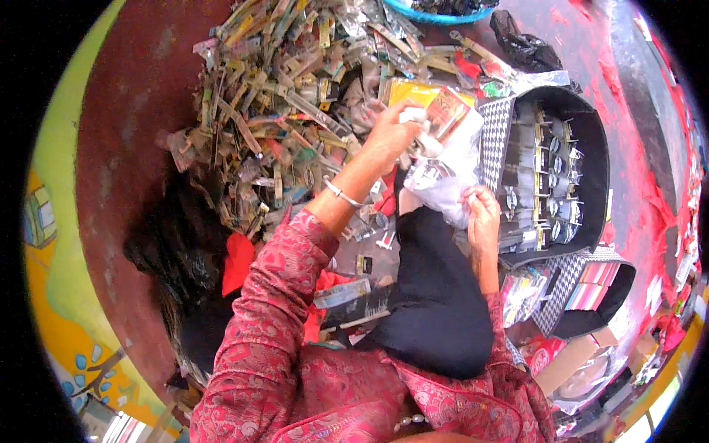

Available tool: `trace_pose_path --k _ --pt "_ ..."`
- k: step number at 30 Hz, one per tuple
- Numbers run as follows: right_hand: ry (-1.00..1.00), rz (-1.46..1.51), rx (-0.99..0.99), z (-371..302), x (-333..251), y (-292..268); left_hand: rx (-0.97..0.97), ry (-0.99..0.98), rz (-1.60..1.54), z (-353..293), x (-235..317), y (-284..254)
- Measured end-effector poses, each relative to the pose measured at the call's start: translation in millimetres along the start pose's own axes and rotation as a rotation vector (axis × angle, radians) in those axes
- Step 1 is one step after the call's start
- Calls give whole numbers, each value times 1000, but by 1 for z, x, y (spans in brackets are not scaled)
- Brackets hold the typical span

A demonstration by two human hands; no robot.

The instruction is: The person sits on the floor and sorts through a large pile of small packaged items, picking them up, inspecting them, and placing them into a clear plastic bag. The person handles the items one at a time and occasionally wipes them with a white cloth.

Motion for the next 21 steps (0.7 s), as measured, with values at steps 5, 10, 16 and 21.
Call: trace_pose_path --k 5,10,16,21 --pt "65 -180 -22 -13 -1 -7 159 -251 -494 40 -64 -1" --pt "75 -137 -103 -17 -8 5 37 -264 -441 64 -80 23" --pt "26 -12 -75 -1 -13 5 -189 358 618 15 -21 34" --pt "33 105 -92 6 -11 28 -633 416 860 -49 -66 84"
Point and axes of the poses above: each hand's wrist, its own z-axis towards the middle knuckle, its own y-axis out of the palm, x = y × z, the point moved 9 cm from there along z, towards the middle knuckle
